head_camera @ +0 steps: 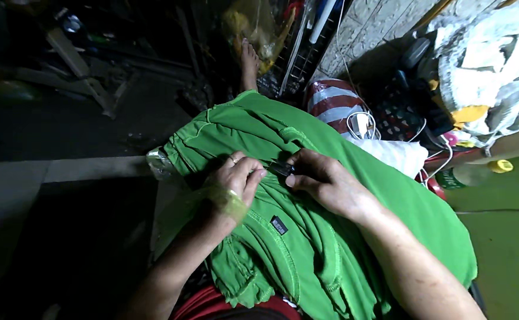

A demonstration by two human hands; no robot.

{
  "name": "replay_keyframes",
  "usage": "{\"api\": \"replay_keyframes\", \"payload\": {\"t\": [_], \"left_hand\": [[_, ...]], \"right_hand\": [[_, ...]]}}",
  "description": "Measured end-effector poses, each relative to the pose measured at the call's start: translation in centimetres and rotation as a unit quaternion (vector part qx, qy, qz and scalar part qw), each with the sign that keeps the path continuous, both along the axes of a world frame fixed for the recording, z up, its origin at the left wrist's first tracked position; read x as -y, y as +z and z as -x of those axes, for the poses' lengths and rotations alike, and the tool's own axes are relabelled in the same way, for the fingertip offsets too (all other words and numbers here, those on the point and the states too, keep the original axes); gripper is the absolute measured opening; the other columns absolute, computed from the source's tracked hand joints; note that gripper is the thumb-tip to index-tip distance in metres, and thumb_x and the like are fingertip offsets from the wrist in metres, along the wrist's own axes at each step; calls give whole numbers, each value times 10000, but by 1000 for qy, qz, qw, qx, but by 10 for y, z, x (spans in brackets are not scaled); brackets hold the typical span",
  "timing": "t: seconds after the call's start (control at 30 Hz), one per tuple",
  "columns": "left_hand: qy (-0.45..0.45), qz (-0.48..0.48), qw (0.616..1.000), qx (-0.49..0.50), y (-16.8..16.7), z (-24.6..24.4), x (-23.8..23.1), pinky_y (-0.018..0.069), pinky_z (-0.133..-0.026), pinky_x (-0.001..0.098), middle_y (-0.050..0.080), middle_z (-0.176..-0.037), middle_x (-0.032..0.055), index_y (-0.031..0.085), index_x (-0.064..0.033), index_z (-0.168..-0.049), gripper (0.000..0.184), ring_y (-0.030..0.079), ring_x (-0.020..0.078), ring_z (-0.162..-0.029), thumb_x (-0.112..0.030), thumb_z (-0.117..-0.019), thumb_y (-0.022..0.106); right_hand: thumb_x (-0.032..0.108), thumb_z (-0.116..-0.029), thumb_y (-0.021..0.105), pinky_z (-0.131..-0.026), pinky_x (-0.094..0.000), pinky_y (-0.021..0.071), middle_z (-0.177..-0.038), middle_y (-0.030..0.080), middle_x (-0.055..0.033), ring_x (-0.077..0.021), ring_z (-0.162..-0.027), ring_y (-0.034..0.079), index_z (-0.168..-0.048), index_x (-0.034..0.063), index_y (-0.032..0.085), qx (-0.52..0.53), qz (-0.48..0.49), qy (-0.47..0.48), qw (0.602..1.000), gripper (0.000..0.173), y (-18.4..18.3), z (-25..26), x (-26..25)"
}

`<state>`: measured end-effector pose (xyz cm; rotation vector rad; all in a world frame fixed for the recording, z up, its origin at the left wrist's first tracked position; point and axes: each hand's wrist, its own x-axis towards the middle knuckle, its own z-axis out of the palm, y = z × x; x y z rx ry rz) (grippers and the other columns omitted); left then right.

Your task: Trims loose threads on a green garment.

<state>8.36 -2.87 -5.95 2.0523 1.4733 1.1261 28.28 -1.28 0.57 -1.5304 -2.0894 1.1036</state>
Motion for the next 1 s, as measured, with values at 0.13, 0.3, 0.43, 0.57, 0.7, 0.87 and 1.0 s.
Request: {"api": "replay_keyframes", "payload": {"t": [0.13,0.3,0.43,0.57,0.7,0.87,1.0], "left_hand": [[-15,69,996,46,-3,12,-3,506,-737,333,641,-905,107,681,9,-992,204,598,162,-798,-155,-1020,563],[-14,79,995,60,-4,11,-3,489,-718,269,623,-903,67,671,-12,-998,205,574,98,-771,-176,-1033,552],[-10,76,995,69,-5,10,-4,479,-740,266,624,-915,58,673,-20,-990,198,569,89,-790,-174,-1029,553],[-4,96,992,78,-3,10,-2,487,-772,302,631,-945,72,672,-17,-1017,207,583,118,-833,-187,-1036,554],[12,134,971,196,-7,14,-4,447,-627,111,594,-788,-68,662,-25,-1025,160,522,-63,-655,-144,-1032,555],[29,194,908,369,-9,18,-7,460,-609,102,595,-758,-115,637,-89,-990,132,532,-54,-631,-95,-1044,517],[38,206,884,417,-7,17,-7,473,-611,100,597,-751,-109,626,-99,-965,160,542,-46,-629,-59,-1045,493]], "right_hand": [[90,-957,685,-621,-243,487,-800,622,-13,-60,-669,573,-1105,53,637,-9,-15,32,999,160,-1,-5,1],[119,-938,713,-650,-343,530,-813,663,-27,-123,-708,629,-1083,72,682,45,-65,67,995,156,-2,-5,3],[129,-942,697,-668,-459,549,-815,668,-69,-216,-739,665,-1081,62,684,90,-94,68,989,155,-4,4,5],[100,-929,701,-654,-482,555,-822,689,-89,-252,-740,688,-1070,55,702,103,-148,87,980,148,-7,9,5],[83,-935,674,-635,-461,549,-797,675,-74,-225,-705,670,-1030,57,705,69,-166,105,978,104,-15,4,1],[110,-964,673,-668,-373,536,-834,660,-57,-152,-720,632,-1127,45,655,39,-74,83,993,176,-8,-3,-4],[122,-945,692,-689,-401,541,-844,665,-55,-167,-746,644,-1119,53,670,56,-93,107,988,188,-9,-4,-4]]}}
